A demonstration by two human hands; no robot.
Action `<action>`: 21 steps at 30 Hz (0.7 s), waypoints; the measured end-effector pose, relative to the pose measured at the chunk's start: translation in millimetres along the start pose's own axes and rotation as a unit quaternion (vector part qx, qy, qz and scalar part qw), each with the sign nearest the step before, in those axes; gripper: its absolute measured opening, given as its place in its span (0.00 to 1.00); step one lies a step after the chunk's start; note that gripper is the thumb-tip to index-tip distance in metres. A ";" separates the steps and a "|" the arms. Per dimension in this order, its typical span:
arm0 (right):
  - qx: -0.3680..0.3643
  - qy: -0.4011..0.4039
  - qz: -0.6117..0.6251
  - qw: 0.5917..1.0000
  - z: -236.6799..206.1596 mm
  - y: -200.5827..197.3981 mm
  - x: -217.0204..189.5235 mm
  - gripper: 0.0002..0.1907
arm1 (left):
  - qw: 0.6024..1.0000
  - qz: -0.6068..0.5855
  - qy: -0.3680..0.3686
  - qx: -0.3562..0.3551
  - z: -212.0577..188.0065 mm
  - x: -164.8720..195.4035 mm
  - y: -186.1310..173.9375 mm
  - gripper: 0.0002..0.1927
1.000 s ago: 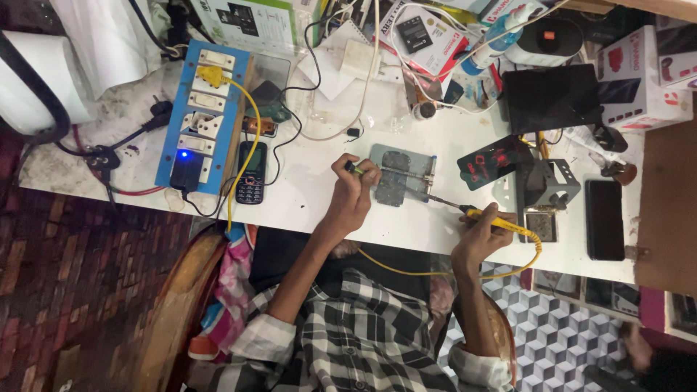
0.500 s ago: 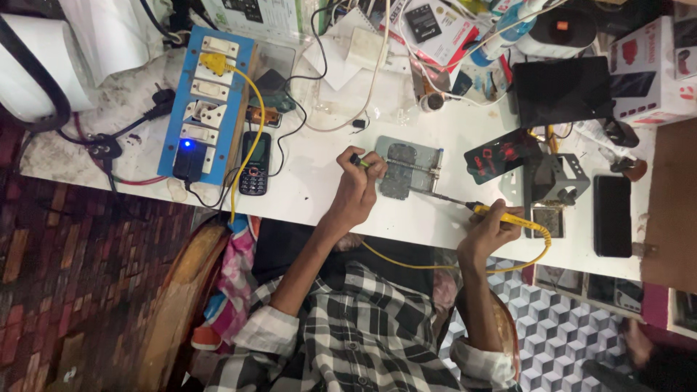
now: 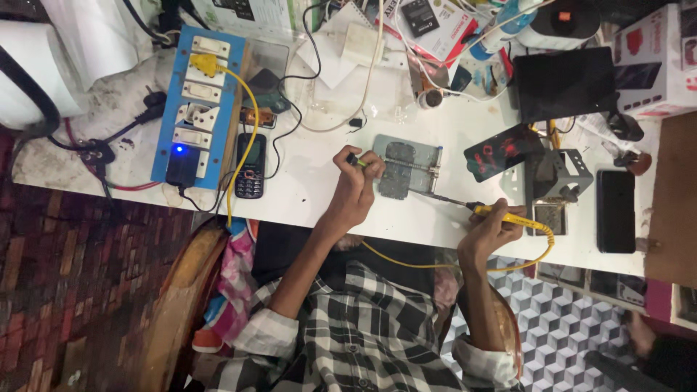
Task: The person uses a soldering iron and solder wire to solder components on a small circuit board held in a vise. The person repeatedly applies heat and solder to different points on the board throughout the clip.
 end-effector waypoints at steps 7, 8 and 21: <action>-0.013 0.019 0.029 0.999 -2.2 -1.5 7.8 0.14 | 0.999 -0.016 -0.036 -0.002 -5.2 -6.0 -0.1 0.11; -0.008 0.027 0.035 0.999 -1.6 -2.6 11.4 0.13 | 0.999 -0.015 -0.036 0.001 -5.5 -6.3 -0.6 0.11; 0.011 0.040 0.052 0.998 0.3 4.4 10.2 0.12 | 0.999 0.007 -0.044 0.004 -1.1 -9.1 -1.5 0.11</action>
Point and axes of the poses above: each hand's wrist, its own z-axis towards the middle knuckle, its own y-axis out of the palm, x = y × z, the point moved 6 cm from there along z, towards the middle knuckle, and after that the axes turned 4 degrees about -z, right-handed, at the moved point
